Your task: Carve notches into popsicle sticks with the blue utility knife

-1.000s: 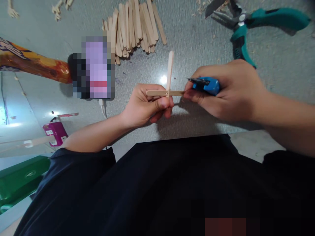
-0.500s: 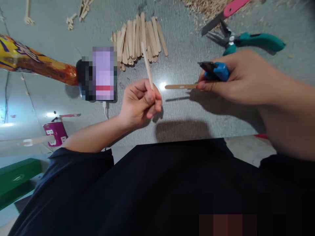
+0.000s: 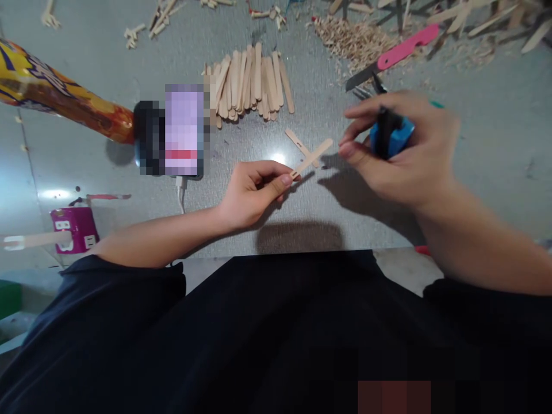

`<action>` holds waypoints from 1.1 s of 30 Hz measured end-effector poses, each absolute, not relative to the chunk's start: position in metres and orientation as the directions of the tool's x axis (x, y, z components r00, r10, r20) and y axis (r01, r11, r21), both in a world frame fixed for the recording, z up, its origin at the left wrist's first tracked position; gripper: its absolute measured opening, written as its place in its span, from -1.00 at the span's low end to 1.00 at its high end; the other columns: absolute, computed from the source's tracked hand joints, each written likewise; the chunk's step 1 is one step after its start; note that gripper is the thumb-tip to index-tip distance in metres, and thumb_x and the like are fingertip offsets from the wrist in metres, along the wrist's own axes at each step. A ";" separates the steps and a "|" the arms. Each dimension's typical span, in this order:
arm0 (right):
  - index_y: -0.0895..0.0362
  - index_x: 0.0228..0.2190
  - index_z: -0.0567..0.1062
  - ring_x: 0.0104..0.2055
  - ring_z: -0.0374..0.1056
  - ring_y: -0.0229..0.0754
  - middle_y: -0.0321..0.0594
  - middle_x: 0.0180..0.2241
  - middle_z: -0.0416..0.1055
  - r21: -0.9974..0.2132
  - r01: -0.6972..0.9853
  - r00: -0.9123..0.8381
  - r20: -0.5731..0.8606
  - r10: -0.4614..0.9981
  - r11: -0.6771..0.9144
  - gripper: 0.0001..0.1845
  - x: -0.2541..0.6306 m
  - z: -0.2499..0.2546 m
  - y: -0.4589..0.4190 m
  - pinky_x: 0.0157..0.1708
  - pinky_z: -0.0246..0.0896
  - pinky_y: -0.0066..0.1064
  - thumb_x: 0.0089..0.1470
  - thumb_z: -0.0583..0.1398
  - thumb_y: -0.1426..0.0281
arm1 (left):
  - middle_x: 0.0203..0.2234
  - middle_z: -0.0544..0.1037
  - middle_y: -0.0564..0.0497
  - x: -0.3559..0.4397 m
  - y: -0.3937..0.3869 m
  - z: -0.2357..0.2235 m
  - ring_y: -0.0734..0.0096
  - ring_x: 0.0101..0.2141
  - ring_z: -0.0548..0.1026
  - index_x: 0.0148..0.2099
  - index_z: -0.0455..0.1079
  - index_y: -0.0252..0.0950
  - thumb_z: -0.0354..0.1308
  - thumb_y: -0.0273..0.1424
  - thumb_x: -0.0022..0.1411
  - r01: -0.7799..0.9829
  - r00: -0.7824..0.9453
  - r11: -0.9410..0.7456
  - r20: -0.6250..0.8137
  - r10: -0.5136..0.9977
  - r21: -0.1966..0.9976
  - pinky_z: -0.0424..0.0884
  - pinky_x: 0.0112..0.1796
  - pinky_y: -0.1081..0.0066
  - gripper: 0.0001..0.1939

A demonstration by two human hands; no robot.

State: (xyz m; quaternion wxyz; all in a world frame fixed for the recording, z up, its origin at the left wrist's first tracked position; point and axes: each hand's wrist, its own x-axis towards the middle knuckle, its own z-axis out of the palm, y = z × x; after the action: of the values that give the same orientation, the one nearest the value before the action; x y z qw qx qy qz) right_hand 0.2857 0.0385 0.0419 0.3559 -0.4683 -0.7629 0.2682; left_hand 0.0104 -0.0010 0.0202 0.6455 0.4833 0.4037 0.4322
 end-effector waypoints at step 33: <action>-0.08 0.04 0.53 -0.52 0.53 -0.06 -0.33 -0.44 0.56 -0.884 0.324 -0.325 0.231 0.917 0.337 -0.57 0.279 -0.008 0.030 -0.44 0.48 -0.17 0.61 0.21 -0.16 | -0.49 0.68 0.02 0.007 -0.006 0.004 0.39 -0.55 0.68 -0.15 0.45 -0.27 0.47 0.12 0.54 -0.466 0.466 0.414 -0.181 0.866 0.782 0.62 -0.50 0.48 -0.44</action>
State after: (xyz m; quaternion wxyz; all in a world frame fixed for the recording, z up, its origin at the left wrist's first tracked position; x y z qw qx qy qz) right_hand 0.2789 0.0298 -0.0080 0.3890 -0.4313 -0.7193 0.3812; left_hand 0.0069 -0.0060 0.0044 0.7868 0.3375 0.2967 0.4231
